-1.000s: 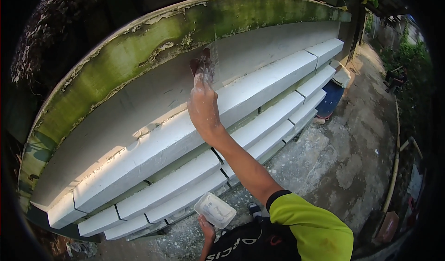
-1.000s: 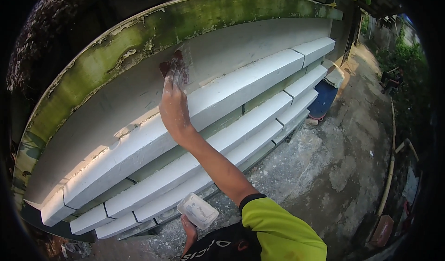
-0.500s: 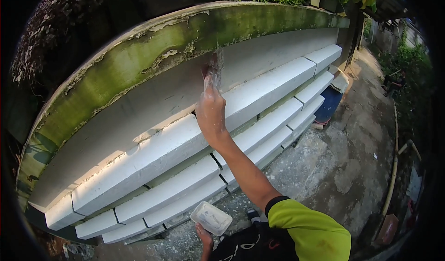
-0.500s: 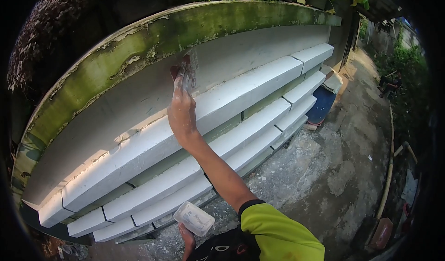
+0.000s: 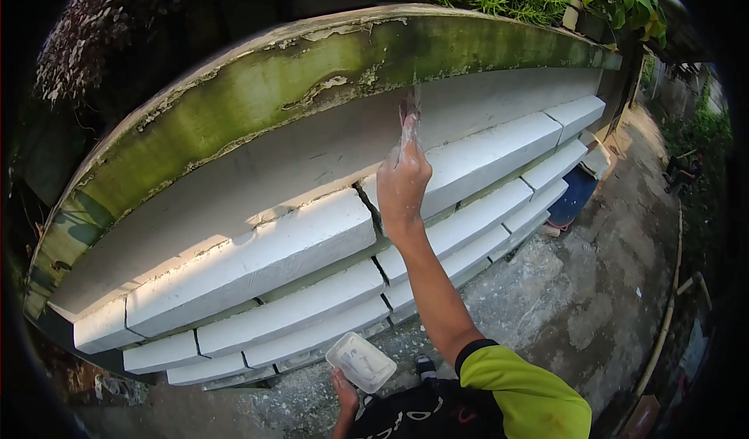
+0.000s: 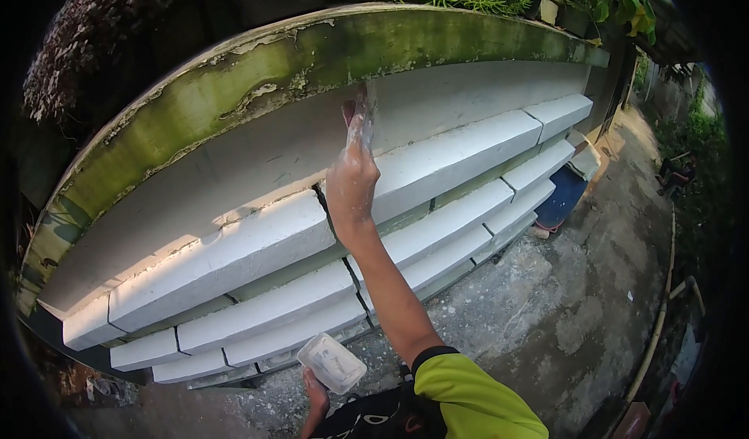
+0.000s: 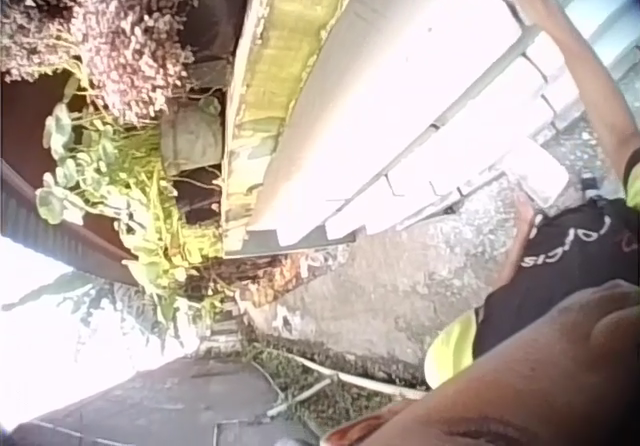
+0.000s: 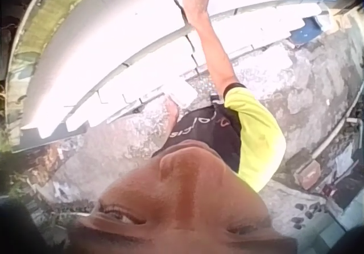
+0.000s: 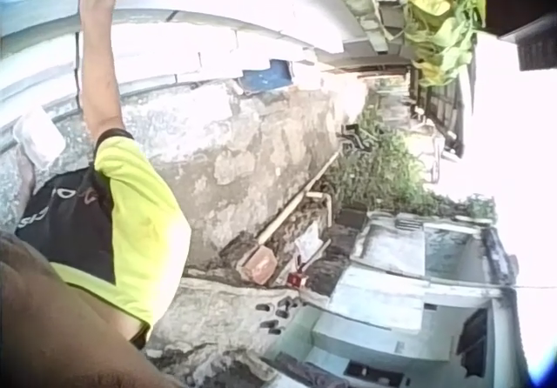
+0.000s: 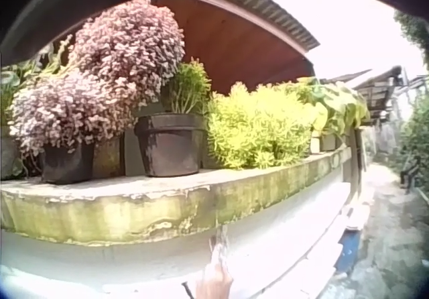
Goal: Applying putty or filler to cracks in a tiered white concrete wall using a spatula.
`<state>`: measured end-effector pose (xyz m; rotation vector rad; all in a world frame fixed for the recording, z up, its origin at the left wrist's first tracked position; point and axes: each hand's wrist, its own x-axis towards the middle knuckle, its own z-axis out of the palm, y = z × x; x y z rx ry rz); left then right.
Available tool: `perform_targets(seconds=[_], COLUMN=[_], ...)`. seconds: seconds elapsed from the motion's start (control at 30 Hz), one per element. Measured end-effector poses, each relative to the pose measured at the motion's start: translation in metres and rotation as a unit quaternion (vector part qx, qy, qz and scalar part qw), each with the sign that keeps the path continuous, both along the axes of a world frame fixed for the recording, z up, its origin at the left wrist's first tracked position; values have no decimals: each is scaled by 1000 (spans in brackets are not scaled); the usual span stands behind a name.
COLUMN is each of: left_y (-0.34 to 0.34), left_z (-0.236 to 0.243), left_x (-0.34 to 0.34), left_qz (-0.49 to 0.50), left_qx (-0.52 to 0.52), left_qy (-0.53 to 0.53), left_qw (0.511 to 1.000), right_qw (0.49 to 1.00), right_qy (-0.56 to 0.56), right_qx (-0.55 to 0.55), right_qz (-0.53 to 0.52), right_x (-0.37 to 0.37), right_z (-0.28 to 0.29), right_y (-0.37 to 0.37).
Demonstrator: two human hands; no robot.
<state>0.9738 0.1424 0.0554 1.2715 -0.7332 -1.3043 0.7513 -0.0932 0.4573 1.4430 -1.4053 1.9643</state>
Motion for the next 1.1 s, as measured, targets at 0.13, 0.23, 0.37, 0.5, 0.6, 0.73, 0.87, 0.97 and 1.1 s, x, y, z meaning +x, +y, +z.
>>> perform_targets(seconds=[0.13,0.23,0.37,0.5,0.6,0.73,0.87,0.97,1.1], left_y=[0,1,-2,-4,0,-1,-2,1,-3], left_z=[-38,-36,-36,-19,-35,0,-14,-14,-11], left_x=[11,3,6,2,17,3,6,5,12], left_qz=[-3,55,57,85,83,51,47,47,40], left_qx=[10,-2,-17,-26,-31,-10,-11,-15,-39], left_qy=[-58,-48,-34,60,20,18,33,29,-97], left_qw=[998,997,998,994,996,998,998,998,994], right_qw=[988,966,967,999,997,993,966,953,970], right_qy=[126,183,154,13,-41,12,45,60,-9], right_qx=[33,-19,-53,-44,25,33,-5,-26,19], right_qz=[82,183,194,7,54,110,255,297,243], right_x=[67,113,100,40,41,68,122,129,100], right_z=[-23,-33,-36,-14,2,-19,-40,-48,-52], right_y=[1,37,47,34,29,16,39,66,106])
